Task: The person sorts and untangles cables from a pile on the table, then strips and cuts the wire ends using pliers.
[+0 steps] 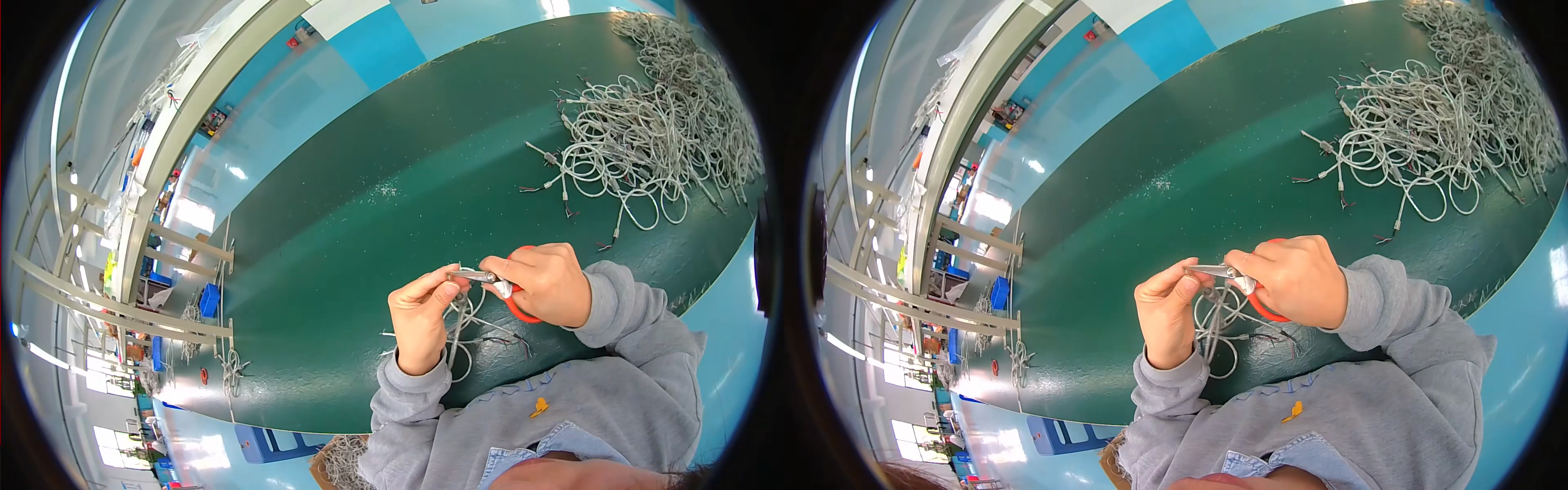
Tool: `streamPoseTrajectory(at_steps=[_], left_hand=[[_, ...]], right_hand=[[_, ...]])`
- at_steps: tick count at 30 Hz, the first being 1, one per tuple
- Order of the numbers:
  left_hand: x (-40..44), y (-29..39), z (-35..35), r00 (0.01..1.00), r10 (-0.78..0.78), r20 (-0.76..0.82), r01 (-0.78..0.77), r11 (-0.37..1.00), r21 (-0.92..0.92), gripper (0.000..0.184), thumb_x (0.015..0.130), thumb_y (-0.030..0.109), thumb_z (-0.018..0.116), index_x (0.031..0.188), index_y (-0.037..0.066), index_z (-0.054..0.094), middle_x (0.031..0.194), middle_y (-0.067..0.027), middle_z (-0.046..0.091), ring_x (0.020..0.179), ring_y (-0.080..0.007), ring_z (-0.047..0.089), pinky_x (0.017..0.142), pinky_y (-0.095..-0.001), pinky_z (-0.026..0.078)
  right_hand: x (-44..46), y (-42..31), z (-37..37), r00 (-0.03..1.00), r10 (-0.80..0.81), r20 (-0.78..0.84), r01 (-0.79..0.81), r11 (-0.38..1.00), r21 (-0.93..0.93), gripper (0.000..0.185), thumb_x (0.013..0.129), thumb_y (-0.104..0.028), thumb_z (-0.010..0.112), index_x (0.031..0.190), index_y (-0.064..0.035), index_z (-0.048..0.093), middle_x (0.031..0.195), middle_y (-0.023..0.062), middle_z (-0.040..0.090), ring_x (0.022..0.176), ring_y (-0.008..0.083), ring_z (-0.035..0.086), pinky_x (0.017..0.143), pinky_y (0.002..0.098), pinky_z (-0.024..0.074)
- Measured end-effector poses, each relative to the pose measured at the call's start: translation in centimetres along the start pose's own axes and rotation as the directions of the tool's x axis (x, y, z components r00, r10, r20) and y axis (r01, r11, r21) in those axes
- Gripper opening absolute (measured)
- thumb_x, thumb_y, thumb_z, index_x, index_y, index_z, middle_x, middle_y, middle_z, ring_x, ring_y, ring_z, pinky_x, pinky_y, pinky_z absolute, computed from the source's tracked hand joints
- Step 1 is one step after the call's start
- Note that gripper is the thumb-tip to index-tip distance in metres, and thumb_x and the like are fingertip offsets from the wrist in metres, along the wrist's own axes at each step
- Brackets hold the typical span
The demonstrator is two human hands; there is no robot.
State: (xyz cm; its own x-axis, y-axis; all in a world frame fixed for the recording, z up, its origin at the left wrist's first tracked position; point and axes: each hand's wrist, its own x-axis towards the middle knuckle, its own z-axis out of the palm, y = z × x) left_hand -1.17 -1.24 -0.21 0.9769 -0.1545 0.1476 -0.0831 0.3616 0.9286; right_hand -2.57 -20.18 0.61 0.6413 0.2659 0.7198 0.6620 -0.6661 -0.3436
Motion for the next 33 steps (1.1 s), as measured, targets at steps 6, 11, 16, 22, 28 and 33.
streamPoseTrajectory(at_steps=[6, 11, 16, 22, 28, 33], left_hand=[[0.0, -0.1, -0.1, 1.000, 0.001, -0.007, -0.001, 0.999, 0.034, 0.022, 0.075, -0.003, 0.065, 0.096, -0.005, 0.064, 0.081, -0.0141, 0.067, 0.072, -0.0196, 0.063, 0.070, -0.0286, 0.051], [0.1, 0.0, 0.1, 1.000, 0.000, -0.018, 0.001, 0.999, 0.041, 0.021, 0.075, -0.003, 0.065, 0.095, -0.005, 0.065, 0.081, -0.0139, 0.067, 0.071, -0.0191, 0.063, 0.069, -0.0277, 0.051], [0.0, 0.1, 0.1, 1.000, 0.018, -0.021, -0.017, 0.998, 0.064, 0.020, 0.074, -0.005, 0.065, 0.094, -0.006, 0.065, 0.081, -0.0139, 0.066, 0.071, -0.0188, 0.063, 0.068, -0.0269, 0.050], [0.1, 0.3, 0.3, 0.995, 0.095, -0.024, -0.090, 0.981, 0.172, 0.019, 0.072, -0.010, 0.064, 0.091, -0.006, 0.066, 0.081, -0.0119, 0.065, 0.071, -0.0158, 0.060, 0.067, -0.0237, 0.048], [0.1, 0.7, 0.7, 0.974, 0.227, -0.006, -0.204, 0.884, 0.420, 0.020, 0.071, -0.013, 0.063, 0.089, -0.004, 0.068, 0.080, -0.0099, 0.064, 0.072, -0.0135, 0.057, 0.065, -0.0216, 0.045], [0.1, 0.6, 0.7, 0.966, 0.260, -0.004, -0.227, 0.851, 0.473, 0.020, 0.071, -0.012, 0.063, 0.089, -0.004, 0.068, 0.080, -0.0095, 0.064, 0.071, -0.0130, 0.056, 0.064, -0.0212, 0.044]], right_hand=[[-0.1, 0.2, 0.0, 0.999, 0.007, 0.042, -0.007, 1.000, 0.018, 0.024, 0.066, -0.017, 0.075, 0.085, -0.0103, 0.062, 0.054, 0.0030, 0.050, 0.044, 0.0189, 0.051, 0.040, 0.0296, 0.0398], [-0.1, 0.4, 0.1, 0.997, 0.006, 0.083, -0.012, 0.998, 0.067, 0.022, 0.067, -0.017, 0.074, 0.085, -0.0097, 0.062, 0.054, 0.0038, 0.052, 0.043, 0.0192, 0.051, 0.039, 0.0290, 0.0397], [0.2, 0.3, -0.2, 0.986, 0.048, 0.161, -0.078, 0.981, 0.180, 0.016, 0.073, -0.015, 0.067, 0.087, -0.0101, 0.063, 0.056, 0.0059, 0.054, 0.049, 0.0237, 0.055, 0.042, 0.0332, 0.0419], [0.3, 0.2, -0.4, 0.986, 0.040, 0.160, -0.078, 0.968, 0.239, 0.017, 0.073, -0.018, 0.067, 0.087, -0.0098, 0.063, 0.056, 0.0070, 0.055, 0.048, 0.0233, 0.055, 0.042, 0.0325, 0.0419], [-0.4, -0.4, -0.2, 0.999, -0.020, 0.051, 0.023, 0.998, -0.060, 0.026, 0.066, -0.010, 0.070, 0.090, -0.0063, 0.061, 0.055, 0.0041, 0.049, 0.044, 0.0180, 0.051, 0.041, 0.0289, 0.0408], [-0.7, -0.4, 0.0, 0.998, -0.062, -0.006, 0.060, 0.978, -0.199, 0.030, 0.063, -0.009, 0.060, 0.092, -0.0030, 0.059, 0.057, 0.0027, 0.047, 0.045, 0.0160, 0.051, 0.043, 0.0293, 0.0424]])
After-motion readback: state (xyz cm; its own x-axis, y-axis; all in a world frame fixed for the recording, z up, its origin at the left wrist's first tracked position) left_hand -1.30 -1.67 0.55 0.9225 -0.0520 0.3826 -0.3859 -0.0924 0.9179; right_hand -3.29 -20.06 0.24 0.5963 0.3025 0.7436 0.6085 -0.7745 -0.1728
